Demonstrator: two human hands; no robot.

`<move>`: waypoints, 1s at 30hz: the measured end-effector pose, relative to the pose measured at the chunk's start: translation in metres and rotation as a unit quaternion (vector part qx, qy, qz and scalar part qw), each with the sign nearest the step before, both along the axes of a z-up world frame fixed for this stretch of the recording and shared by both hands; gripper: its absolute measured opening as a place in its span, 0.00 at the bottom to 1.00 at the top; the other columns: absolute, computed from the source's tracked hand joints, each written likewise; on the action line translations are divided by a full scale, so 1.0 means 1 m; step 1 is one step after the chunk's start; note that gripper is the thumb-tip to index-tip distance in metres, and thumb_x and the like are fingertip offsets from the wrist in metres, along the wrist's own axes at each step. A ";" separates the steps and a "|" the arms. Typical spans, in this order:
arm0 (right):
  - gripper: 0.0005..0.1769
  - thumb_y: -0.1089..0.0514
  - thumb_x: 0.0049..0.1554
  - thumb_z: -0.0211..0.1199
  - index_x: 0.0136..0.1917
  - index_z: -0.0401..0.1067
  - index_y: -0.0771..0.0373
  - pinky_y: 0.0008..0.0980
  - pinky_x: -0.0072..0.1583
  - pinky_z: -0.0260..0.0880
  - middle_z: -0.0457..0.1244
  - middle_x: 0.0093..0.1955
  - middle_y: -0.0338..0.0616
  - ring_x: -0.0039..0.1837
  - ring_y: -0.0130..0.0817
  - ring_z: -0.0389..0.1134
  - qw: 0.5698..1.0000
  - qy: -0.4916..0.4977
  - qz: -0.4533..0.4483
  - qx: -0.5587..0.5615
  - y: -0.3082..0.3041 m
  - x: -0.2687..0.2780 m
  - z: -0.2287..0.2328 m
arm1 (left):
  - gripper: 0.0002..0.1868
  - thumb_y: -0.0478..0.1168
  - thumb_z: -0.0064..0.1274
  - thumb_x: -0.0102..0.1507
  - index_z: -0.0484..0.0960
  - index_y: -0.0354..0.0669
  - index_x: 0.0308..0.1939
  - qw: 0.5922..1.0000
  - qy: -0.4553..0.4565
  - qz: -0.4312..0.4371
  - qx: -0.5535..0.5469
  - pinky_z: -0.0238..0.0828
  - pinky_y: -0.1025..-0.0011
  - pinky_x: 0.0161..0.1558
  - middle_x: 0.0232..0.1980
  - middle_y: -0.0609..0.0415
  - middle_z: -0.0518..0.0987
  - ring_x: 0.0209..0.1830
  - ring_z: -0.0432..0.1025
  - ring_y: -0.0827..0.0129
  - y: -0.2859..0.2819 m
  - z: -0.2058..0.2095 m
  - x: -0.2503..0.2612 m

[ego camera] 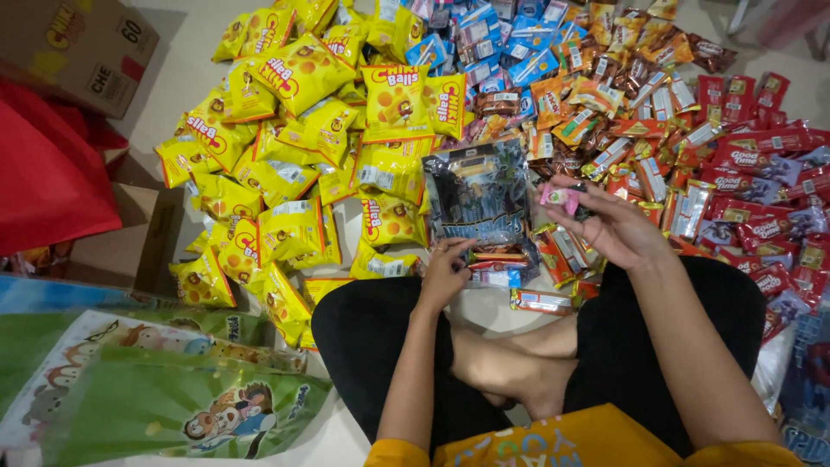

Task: Sorting and packing various snack packets into larger plastic bags

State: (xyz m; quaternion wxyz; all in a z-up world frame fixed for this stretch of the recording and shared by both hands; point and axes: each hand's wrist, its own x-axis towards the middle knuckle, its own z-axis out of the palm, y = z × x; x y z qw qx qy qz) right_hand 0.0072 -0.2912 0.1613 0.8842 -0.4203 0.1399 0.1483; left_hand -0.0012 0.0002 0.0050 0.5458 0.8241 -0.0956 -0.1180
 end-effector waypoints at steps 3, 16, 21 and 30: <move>0.26 0.64 0.62 0.48 0.72 0.57 0.75 0.53 0.75 0.62 0.60 0.62 0.57 0.62 0.48 0.67 0.999 -0.046 0.009 -0.013 0.002 -0.005 0.024 | 0.35 0.29 0.52 0.49 0.83 0.52 0.62 1.000 -0.004 -0.004 0.005 0.76 0.58 0.52 0.61 0.45 0.73 0.45 0.79 0.48 0.000 0.010 -0.001; 0.18 0.69 0.56 0.71 0.58 0.72 0.76 0.37 0.54 0.82 0.69 0.46 0.54 0.47 0.39 0.75 0.951 -0.119 -0.142 -0.249 0.002 -0.010 -0.009 | 0.35 0.29 0.52 0.49 0.84 0.52 0.61 0.999 -0.003 0.016 -0.032 0.76 0.63 0.50 0.61 0.46 0.74 0.43 0.80 0.54 -0.001 -0.016 0.002; 0.18 0.68 0.57 0.72 0.58 0.72 0.76 0.38 0.51 0.82 0.68 0.46 0.56 0.46 0.39 0.75 0.940 -0.122 -0.110 -0.298 0.017 -0.014 0.001 | 0.33 0.30 0.54 0.51 0.83 0.51 0.62 0.999 -0.022 0.012 -0.022 0.76 0.59 0.53 0.62 0.41 0.73 0.47 0.78 0.43 0.000 -0.032 0.004; 0.16 0.73 0.53 0.71 0.55 0.74 0.75 0.33 0.46 0.80 0.69 0.44 0.61 0.41 0.40 0.74 0.937 -0.108 -0.036 -0.329 0.061 -0.018 -0.044 | 0.36 0.30 0.53 0.49 0.83 0.54 0.63 0.999 -0.016 0.017 -0.044 0.76 0.60 0.52 0.62 0.46 0.73 0.44 0.80 0.50 -0.002 -0.044 0.008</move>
